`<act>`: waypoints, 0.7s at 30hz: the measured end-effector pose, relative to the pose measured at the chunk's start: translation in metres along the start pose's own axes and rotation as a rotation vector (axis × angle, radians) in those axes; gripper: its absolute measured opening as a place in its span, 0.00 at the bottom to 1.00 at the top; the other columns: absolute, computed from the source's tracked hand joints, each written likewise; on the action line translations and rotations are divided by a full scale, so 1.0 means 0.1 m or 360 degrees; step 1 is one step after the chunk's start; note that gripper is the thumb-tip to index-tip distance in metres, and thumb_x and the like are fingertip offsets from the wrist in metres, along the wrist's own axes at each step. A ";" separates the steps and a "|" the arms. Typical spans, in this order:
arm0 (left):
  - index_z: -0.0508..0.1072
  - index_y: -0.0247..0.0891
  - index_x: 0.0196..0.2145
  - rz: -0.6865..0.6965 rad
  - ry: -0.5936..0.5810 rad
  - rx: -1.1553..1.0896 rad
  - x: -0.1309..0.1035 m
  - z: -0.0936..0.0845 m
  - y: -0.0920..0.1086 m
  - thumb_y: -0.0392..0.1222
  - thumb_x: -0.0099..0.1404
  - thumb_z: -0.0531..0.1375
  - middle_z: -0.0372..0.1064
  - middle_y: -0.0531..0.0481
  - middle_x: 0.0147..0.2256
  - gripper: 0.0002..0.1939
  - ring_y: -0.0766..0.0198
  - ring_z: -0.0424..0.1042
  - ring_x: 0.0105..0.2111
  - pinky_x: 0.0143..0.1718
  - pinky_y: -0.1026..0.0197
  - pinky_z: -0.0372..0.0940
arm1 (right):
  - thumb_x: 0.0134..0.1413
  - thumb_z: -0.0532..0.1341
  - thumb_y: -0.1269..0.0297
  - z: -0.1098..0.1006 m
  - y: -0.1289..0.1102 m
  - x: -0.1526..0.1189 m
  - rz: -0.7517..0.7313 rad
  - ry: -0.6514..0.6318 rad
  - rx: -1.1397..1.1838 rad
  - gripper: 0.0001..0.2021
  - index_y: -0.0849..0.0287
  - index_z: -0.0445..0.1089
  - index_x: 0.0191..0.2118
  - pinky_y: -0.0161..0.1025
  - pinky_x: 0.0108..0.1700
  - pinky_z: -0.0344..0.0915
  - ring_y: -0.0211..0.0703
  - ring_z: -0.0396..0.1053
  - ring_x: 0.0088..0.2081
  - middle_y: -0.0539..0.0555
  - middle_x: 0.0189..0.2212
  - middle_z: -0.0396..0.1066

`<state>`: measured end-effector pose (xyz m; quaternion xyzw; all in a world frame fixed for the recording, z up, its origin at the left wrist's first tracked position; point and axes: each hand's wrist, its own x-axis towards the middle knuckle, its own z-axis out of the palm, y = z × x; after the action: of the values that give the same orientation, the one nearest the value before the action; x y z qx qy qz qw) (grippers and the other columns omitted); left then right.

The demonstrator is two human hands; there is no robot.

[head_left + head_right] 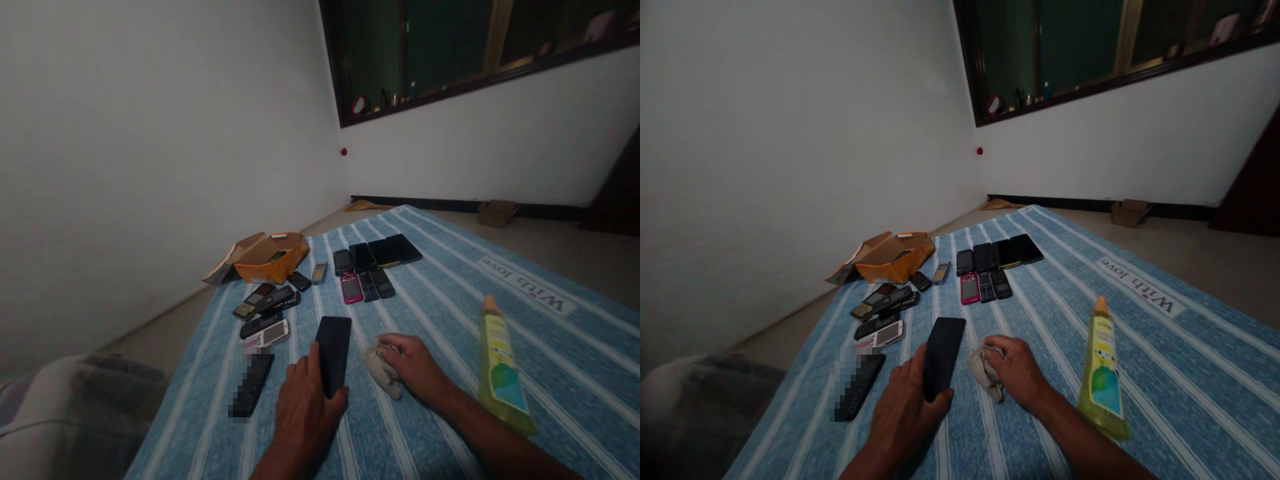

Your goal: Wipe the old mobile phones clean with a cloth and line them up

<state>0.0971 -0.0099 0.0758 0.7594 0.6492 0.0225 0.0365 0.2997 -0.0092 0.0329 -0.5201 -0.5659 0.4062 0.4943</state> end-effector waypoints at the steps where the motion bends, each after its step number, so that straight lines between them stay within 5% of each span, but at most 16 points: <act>1: 0.54 0.27 0.62 -0.0005 -0.0001 0.0001 0.02 0.00 0.00 0.47 0.57 0.57 0.69 0.35 0.47 0.38 0.45 0.67 0.48 0.48 0.50 0.62 | 0.52 0.55 0.61 0.00 0.00 0.00 -0.0006 -0.0006 -0.0004 0.15 0.62 0.77 0.35 0.40 0.41 0.66 0.46 0.72 0.35 0.54 0.30 0.76; 6: 0.59 0.27 0.59 -0.0117 -0.0050 -0.0321 0.17 -0.14 -0.12 0.43 0.49 0.58 0.73 0.36 0.42 0.39 0.44 0.71 0.43 0.42 0.50 0.65 | 0.52 0.55 0.64 0.02 0.01 0.03 -0.0018 -0.0011 -0.0038 0.13 0.61 0.77 0.32 0.36 0.39 0.63 0.42 0.71 0.34 0.51 0.29 0.74; 9: 0.59 0.28 0.59 -0.0334 -0.0246 -0.1074 0.27 -0.29 -0.26 0.50 0.45 0.62 0.75 0.42 0.38 0.45 0.49 0.74 0.37 0.37 0.53 0.67 | 0.51 0.55 0.65 0.04 0.01 0.04 -0.0020 -0.0001 -0.0037 0.12 0.61 0.76 0.30 0.35 0.36 0.62 0.41 0.69 0.32 0.50 0.26 0.72; 12: 0.66 0.35 0.54 -0.0470 -0.0345 -0.1629 0.35 -0.46 -0.28 0.56 0.46 0.62 0.75 0.44 0.38 0.39 0.52 0.75 0.37 0.32 0.57 0.67 | 0.51 0.54 0.66 0.05 -0.01 0.04 -0.0009 -0.0013 -0.0013 0.11 0.60 0.74 0.29 0.34 0.34 0.60 0.39 0.67 0.30 0.48 0.24 0.70; 16: 0.70 0.36 0.49 -0.0444 -0.0411 -0.1963 0.59 -0.61 0.04 0.51 0.44 0.67 0.74 0.44 0.38 0.34 0.55 0.74 0.36 0.31 0.59 0.68 | 0.51 0.54 0.67 0.07 -0.04 0.05 0.0023 -0.0028 0.0001 0.11 0.61 0.74 0.29 0.34 0.34 0.60 0.39 0.67 0.30 0.49 0.24 0.70; 21: 0.73 0.35 0.36 -0.0087 -0.0337 -0.1826 1.25 -0.62 0.81 0.51 0.47 0.66 0.69 0.51 0.25 0.21 0.63 0.70 0.26 0.27 0.62 0.65 | 0.50 0.54 0.68 0.08 -0.02 0.07 0.0029 -0.0027 0.0042 0.11 0.59 0.76 0.30 0.35 0.36 0.61 0.40 0.69 0.31 0.50 0.27 0.73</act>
<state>0.1909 0.1030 0.1425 0.5993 0.5452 0.2935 0.5074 0.2912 -0.0022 0.0340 -0.5151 -0.5599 0.4225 0.4926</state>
